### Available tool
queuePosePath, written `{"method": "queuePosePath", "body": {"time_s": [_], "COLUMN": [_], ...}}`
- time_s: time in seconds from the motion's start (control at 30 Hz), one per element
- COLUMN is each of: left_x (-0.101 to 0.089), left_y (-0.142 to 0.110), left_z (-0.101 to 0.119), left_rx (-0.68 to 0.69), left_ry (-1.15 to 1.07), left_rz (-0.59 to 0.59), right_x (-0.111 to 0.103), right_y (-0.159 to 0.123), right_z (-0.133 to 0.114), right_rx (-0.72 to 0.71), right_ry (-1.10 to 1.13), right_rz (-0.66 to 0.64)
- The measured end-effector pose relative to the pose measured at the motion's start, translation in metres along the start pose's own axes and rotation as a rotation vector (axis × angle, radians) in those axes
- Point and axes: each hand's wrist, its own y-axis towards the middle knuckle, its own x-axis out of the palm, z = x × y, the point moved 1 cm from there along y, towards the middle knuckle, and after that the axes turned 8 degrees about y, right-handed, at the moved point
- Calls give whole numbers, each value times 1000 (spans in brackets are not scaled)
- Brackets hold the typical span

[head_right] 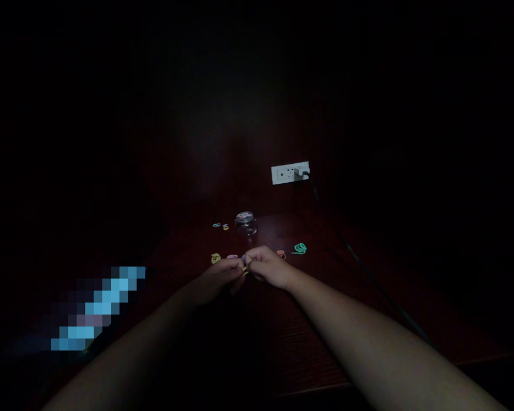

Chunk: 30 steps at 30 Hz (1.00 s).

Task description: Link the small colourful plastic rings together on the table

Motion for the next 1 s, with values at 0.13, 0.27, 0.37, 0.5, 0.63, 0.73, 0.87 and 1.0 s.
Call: {"method": "queuePosePath", "body": {"time_s": [0.13,0.27,0.37,0.5,0.63,0.73,0.87,1.0], "left_x": [-1,-3,-5,-6,-6,-5,-6,-5], "left_y": [1,2,3,5,6,5,5,5], "left_z": [3,3,-1,-9,-10,-9,-7,-8], "left_rx": [-18,-16,-17,-38,-17,-11,-7,12], "left_ry": [29,-24,-69,-53,20,57,150,236], "left_rz": [32,38,57,193,263,285,327,387], "right_x": [0,2,2,-1,-2,-1,-3,-5], "right_y": [-1,-1,-1,0,2,3,4,3], "right_z": [0,-1,-2,0,3,3,3,3], "right_rx": [-10,-11,-22,-41,-49,-57,-86,-89], "right_ry": [0,0,4,13,-15,-35,-78,-145], "right_rz": [-32,-35,-2,51,60,85,143,170]}}
